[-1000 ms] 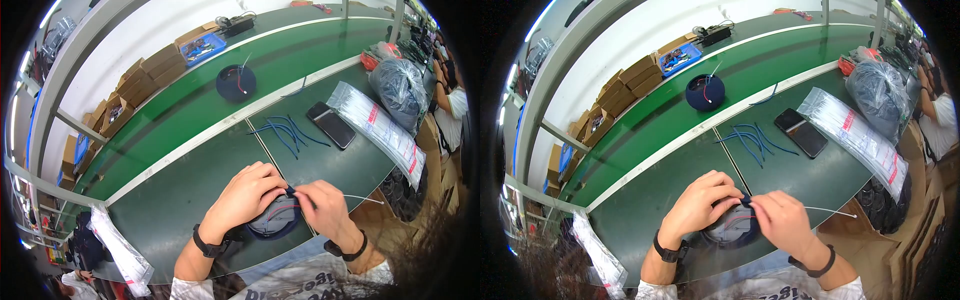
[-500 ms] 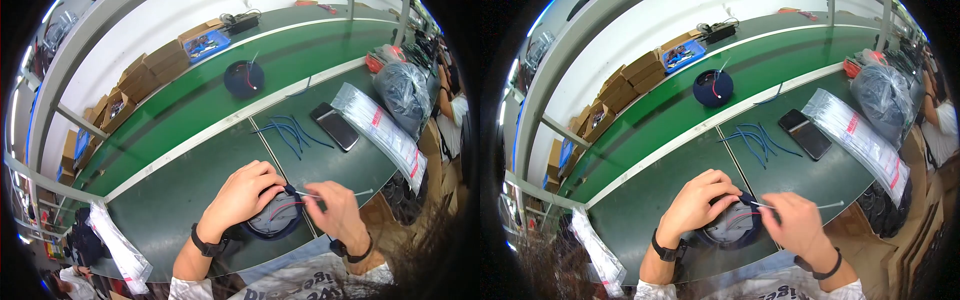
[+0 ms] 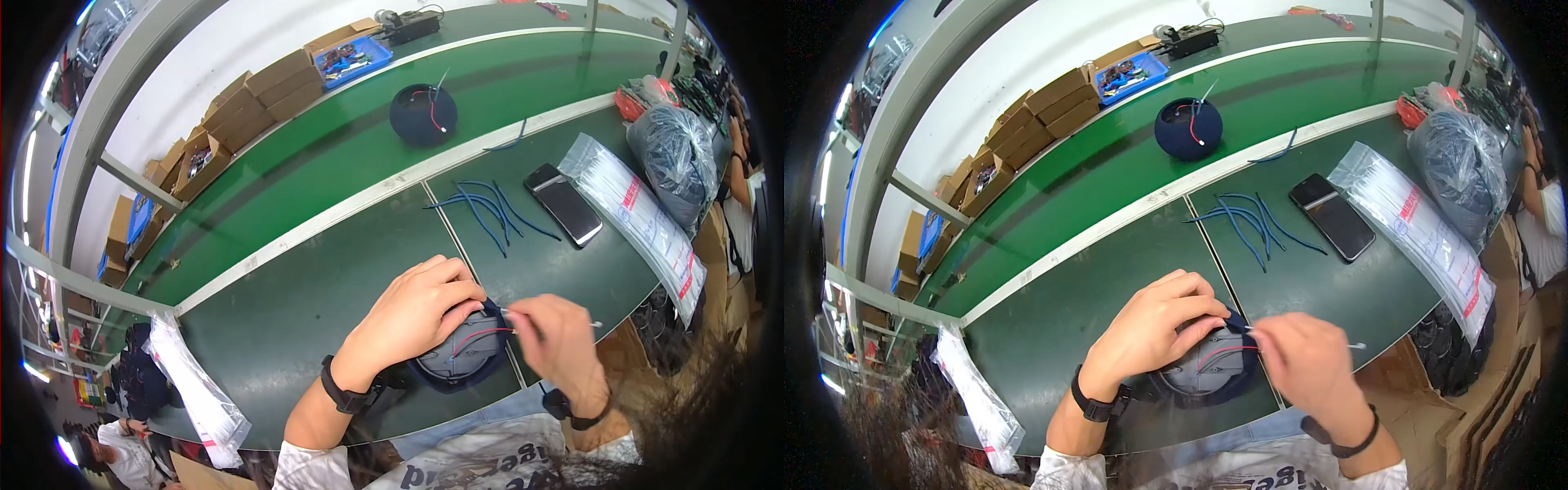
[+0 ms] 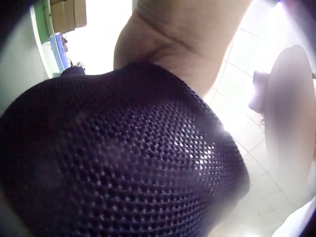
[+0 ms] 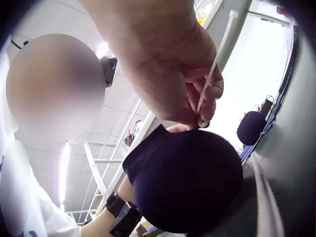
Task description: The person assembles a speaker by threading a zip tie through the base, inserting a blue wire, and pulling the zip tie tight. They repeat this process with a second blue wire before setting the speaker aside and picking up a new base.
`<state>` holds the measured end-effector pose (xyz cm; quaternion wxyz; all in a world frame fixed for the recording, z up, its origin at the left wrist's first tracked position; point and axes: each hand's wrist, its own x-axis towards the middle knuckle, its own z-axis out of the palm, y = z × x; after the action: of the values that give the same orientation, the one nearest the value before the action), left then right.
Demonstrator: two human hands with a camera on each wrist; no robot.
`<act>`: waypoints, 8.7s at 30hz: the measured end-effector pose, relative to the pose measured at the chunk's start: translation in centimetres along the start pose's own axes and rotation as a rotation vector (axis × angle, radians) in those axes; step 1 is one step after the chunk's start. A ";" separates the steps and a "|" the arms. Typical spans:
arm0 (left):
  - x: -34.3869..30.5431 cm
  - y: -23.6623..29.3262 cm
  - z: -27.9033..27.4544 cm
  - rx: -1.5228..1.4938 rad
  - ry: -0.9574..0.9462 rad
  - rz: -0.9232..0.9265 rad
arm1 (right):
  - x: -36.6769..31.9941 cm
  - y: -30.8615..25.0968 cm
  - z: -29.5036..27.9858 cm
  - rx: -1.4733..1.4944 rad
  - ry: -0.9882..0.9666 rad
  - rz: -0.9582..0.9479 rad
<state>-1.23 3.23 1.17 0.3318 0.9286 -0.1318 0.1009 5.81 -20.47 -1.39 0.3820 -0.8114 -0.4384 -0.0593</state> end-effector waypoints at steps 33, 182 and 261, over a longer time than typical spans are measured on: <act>-1.4 -0.7 -1.6 -0.013 0.025 -0.070 | 1.2 -0.5 1.5 0.125 -0.003 -0.023; -15.1 -0.6 -6.8 -0.135 -0.088 -0.281 | -3.4 -2.7 10.0 1.106 -0.357 0.214; -18.9 -5.5 0.6 0.045 0.461 0.090 | -3.0 -7.1 7.5 0.188 -0.278 -0.295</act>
<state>-17.31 10.35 -7.70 0.3274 0.8815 -0.0915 0.3278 -3.16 -15.13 -3.90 0.3793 -0.6995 -0.6044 0.0391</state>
